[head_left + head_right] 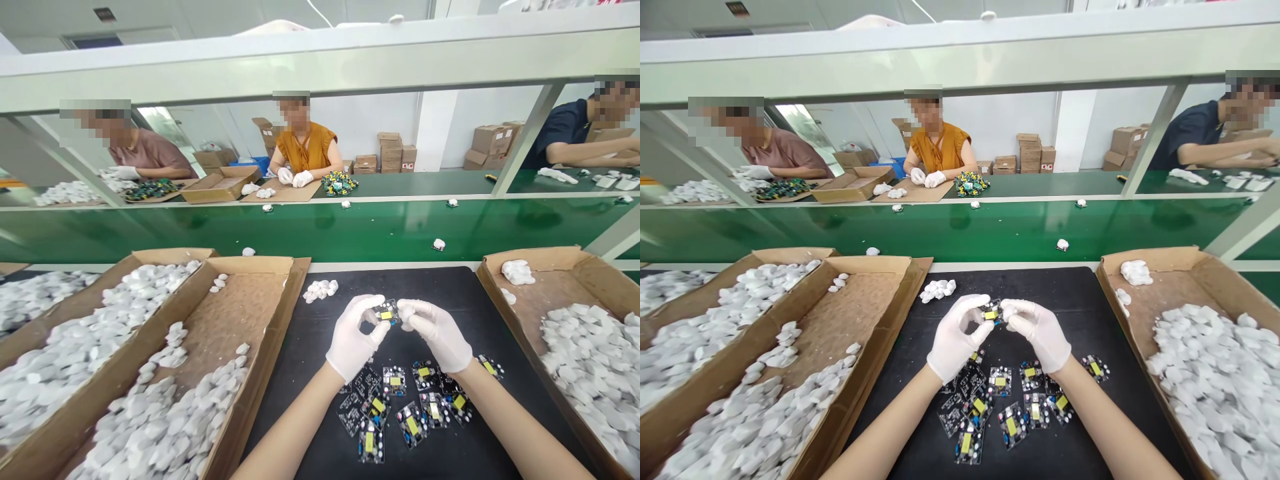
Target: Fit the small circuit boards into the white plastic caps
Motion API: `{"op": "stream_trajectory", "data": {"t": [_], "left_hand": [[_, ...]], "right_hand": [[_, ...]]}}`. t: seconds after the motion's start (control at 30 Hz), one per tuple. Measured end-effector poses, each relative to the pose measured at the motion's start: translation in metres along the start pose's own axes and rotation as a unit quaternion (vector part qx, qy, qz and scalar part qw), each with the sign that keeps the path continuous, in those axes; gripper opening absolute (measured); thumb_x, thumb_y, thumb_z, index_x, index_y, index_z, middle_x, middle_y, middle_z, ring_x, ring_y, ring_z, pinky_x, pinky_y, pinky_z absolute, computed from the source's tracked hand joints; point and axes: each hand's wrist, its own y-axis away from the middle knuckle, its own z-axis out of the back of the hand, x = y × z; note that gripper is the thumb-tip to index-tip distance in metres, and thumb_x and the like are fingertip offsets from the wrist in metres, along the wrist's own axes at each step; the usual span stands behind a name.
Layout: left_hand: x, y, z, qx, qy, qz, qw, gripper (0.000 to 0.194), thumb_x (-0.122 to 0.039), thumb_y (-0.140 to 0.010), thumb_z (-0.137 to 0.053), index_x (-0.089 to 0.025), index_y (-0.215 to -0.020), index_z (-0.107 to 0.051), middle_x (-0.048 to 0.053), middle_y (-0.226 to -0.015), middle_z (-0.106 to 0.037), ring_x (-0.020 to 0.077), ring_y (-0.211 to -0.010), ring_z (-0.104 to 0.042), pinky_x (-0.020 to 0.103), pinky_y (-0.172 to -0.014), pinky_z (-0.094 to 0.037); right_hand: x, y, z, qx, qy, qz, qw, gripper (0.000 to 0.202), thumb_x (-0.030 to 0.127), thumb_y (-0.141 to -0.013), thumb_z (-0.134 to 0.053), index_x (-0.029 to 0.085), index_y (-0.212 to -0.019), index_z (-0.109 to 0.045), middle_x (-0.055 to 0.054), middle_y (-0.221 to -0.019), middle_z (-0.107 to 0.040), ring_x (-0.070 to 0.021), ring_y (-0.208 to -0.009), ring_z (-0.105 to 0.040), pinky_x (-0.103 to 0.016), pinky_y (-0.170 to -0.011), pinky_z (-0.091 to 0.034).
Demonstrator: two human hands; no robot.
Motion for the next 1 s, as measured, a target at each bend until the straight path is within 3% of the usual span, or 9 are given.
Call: {"op": "stream_trajectory", "data": {"t": [0.13,0.3,0.37,0.47,0.57,0.63,0.73,0.83,1.0], "left_hand": [[0.001,0.000,0.000,0.000,-0.068,-0.044,0.997,0.040,-0.010,-0.073,-0.057,-0.020,-0.112,-0.053,0.006,-0.099,-0.055,0.0089,-0.065,-0.054,0.029,-0.069,-0.052],[-0.008,0.002,0.000,0.008,-0.128,-0.105,0.986,0.039,-0.008,-0.073,-0.056,-0.020,-0.110,-0.054,0.004,-0.094,-0.058,0.0085,-0.063,-0.055,0.029,-0.070,-0.052],[-0.012,0.002,0.001,0.008,-0.132,-0.114,0.985,0.038,-0.008,-0.072,-0.057,-0.020,-0.108,-0.054,0.004,-0.094,-0.059,0.0085,-0.062,-0.055,0.029,-0.070,-0.053],[-0.017,0.003,0.003,0.006,-0.133,-0.109,0.985,0.037,-0.008,-0.070,-0.060,-0.020,-0.105,-0.054,0.004,-0.094,-0.062,0.0088,-0.061,-0.056,0.030,-0.071,-0.053],[-0.019,0.004,0.005,0.016,-0.136,-0.118,0.984,0.036,-0.010,-0.069,-0.062,-0.020,-0.103,-0.055,0.005,-0.099,-0.063,0.0085,-0.060,-0.055,0.029,-0.070,-0.053],[-0.020,0.004,0.007,0.029,-0.135,-0.123,0.983,0.038,-0.015,-0.071,-0.063,-0.021,-0.107,-0.054,0.004,-0.094,-0.064,0.0091,-0.058,-0.053,0.029,-0.065,-0.052],[-0.019,0.003,0.008,0.055,-0.128,-0.132,0.981,0.046,-0.023,-0.072,-0.065,-0.021,-0.115,-0.050,0.004,-0.088,-0.064,0.0107,-0.058,-0.053,0.029,-0.061,-0.052],[-0.019,0.002,0.007,0.069,-0.134,-0.144,0.978,0.046,-0.024,-0.072,-0.065,-0.022,-0.116,-0.049,0.007,-0.098,-0.063,0.0128,-0.066,-0.057,0.032,-0.068,-0.053],[-0.021,0.002,0.006,0.022,-0.163,-0.175,0.971,0.041,-0.021,-0.069,-0.068,-0.022,-0.107,-0.053,0.007,-0.098,-0.064,0.0180,-0.083,-0.062,0.033,-0.074,-0.053]], "right_hand": [[0.003,0.001,-0.005,0.005,0.026,0.036,0.999,0.039,0.030,-0.064,-0.070,0.019,-0.100,-0.057,-0.001,-0.074,-0.060,-0.0157,-0.071,-0.056,-0.036,-0.076,-0.045],[-0.001,0.003,-0.011,-0.003,0.087,0.080,0.993,0.027,0.028,-0.061,-0.072,0.021,-0.071,-0.048,0.002,-0.068,-0.052,-0.0127,-0.061,-0.050,-0.029,-0.060,-0.042],[-0.003,0.002,-0.011,-0.004,0.101,0.082,0.991,0.027,0.028,-0.063,-0.072,0.021,-0.069,-0.047,0.002,-0.068,-0.050,-0.0118,-0.060,-0.047,-0.027,-0.059,-0.040],[-0.001,0.003,-0.010,0.016,0.029,0.036,0.999,0.033,0.029,-0.061,-0.074,0.021,-0.081,-0.049,0.001,-0.075,-0.052,-0.0121,-0.065,-0.049,-0.029,-0.065,-0.042],[0.006,0.005,-0.011,0.083,-0.069,-0.071,0.992,0.049,0.033,-0.057,-0.077,0.019,-0.096,-0.051,0.000,-0.081,-0.054,-0.0142,-0.074,-0.053,-0.033,-0.074,-0.042],[0.010,0.007,-0.012,0.116,-0.094,-0.113,0.982,0.047,0.036,-0.057,-0.077,0.016,-0.093,-0.055,-0.001,-0.077,-0.054,-0.0146,-0.073,-0.052,-0.033,-0.074,-0.042],[0.011,0.009,-0.012,0.112,-0.097,-0.103,0.984,0.042,0.039,-0.056,-0.077,0.014,-0.085,-0.059,0.000,-0.070,-0.052,-0.0140,-0.067,-0.049,-0.031,-0.068,-0.041],[0.009,0.010,-0.012,0.091,-0.075,-0.084,0.989,0.042,0.040,-0.055,-0.077,0.014,-0.083,-0.059,0.001,-0.069,-0.050,-0.0133,-0.066,-0.046,-0.029,-0.065,-0.038],[0.006,0.011,-0.014,0.108,-0.095,-0.083,0.986,0.035,0.038,-0.063,-0.073,0.016,-0.087,-0.058,0.002,-0.069,-0.046,-0.0122,-0.065,-0.043,-0.027,-0.065,-0.038]]}}
